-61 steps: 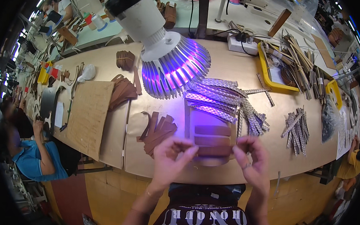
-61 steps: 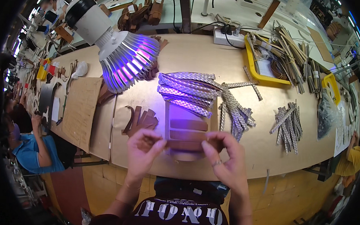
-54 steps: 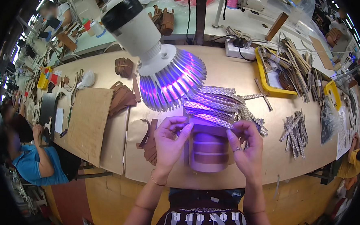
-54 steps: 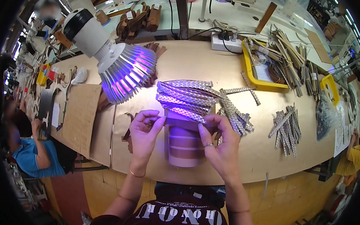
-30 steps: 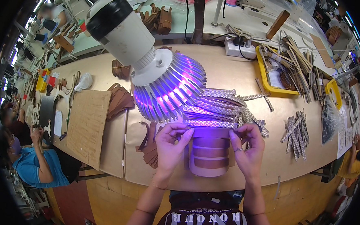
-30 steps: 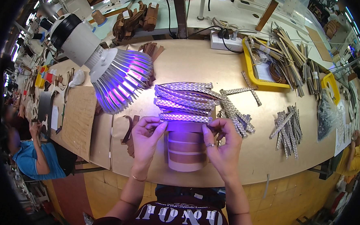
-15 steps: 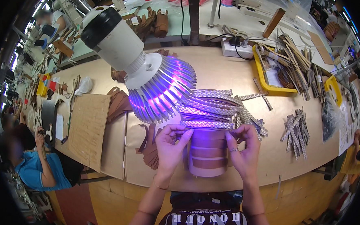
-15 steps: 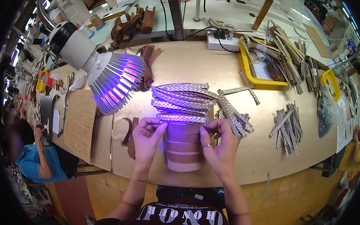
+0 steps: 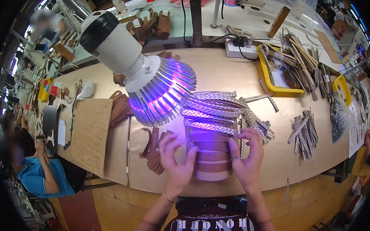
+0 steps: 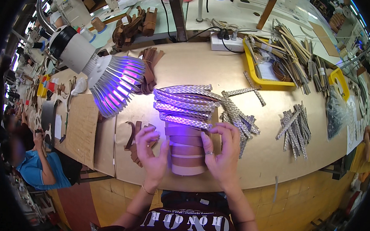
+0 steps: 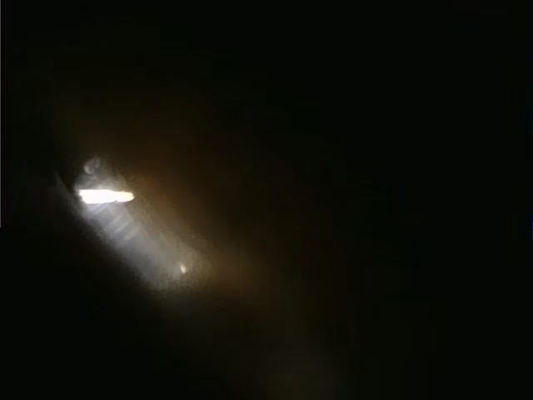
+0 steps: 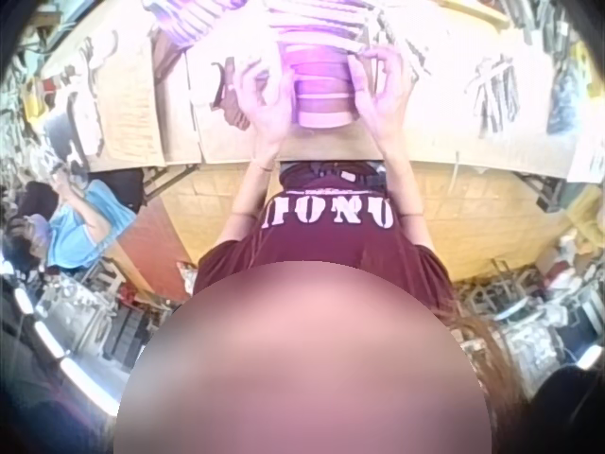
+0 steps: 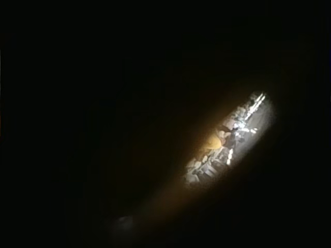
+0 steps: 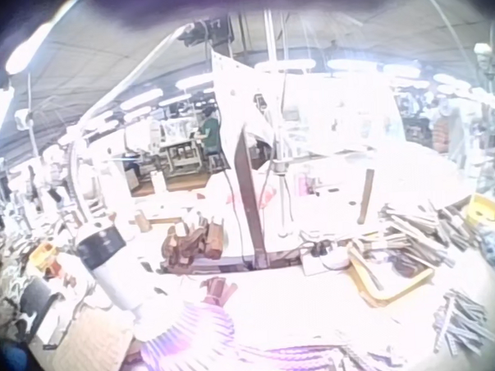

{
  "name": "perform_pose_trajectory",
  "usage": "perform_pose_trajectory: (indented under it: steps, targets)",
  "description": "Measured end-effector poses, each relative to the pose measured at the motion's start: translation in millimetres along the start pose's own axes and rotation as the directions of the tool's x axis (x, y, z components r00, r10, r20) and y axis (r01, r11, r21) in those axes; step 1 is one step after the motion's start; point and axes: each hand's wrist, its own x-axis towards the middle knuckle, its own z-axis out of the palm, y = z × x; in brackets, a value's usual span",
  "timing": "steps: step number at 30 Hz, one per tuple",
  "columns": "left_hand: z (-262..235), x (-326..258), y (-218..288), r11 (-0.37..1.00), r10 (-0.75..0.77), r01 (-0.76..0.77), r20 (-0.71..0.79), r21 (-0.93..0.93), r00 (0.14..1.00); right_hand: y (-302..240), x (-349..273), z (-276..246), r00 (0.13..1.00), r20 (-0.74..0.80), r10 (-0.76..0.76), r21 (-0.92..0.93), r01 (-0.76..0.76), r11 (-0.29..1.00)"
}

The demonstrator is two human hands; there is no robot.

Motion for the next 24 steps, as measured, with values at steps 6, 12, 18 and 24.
perform_pose_trajectory:
  steps: [6, 12, 18, 24]
  targets:
    - [-17.7, -0.3, 3.7, 0.975, 0.164, -0.204, 0.339, 0.086, 0.926, -12.9, -2.6, -6.2, 0.928, 0.160, -0.336, -0.346, 0.371, 0.862]
    - [-19.9, 3.0, 9.9, 0.937, 0.246, -0.319, 0.373, 0.146, 0.894, -20.3, 5.3, -3.1, 0.909, 0.273, -0.314, -0.390, 0.403, 0.828]
    - [-25.4, -4.0, 17.2, 0.935, 0.254, -0.328, 0.388, 0.137, 0.886, -21.8, 4.8, 1.1, 0.917, 0.259, -0.304, -0.405, 0.389, 0.827]
    - [-19.1, 5.1, 8.2, 0.978, 0.192, -0.206, 0.266, 0.026, 0.945, -23.6, 2.1, 1.5, 0.910, 0.265, -0.319, -0.447, 0.409, 0.795]
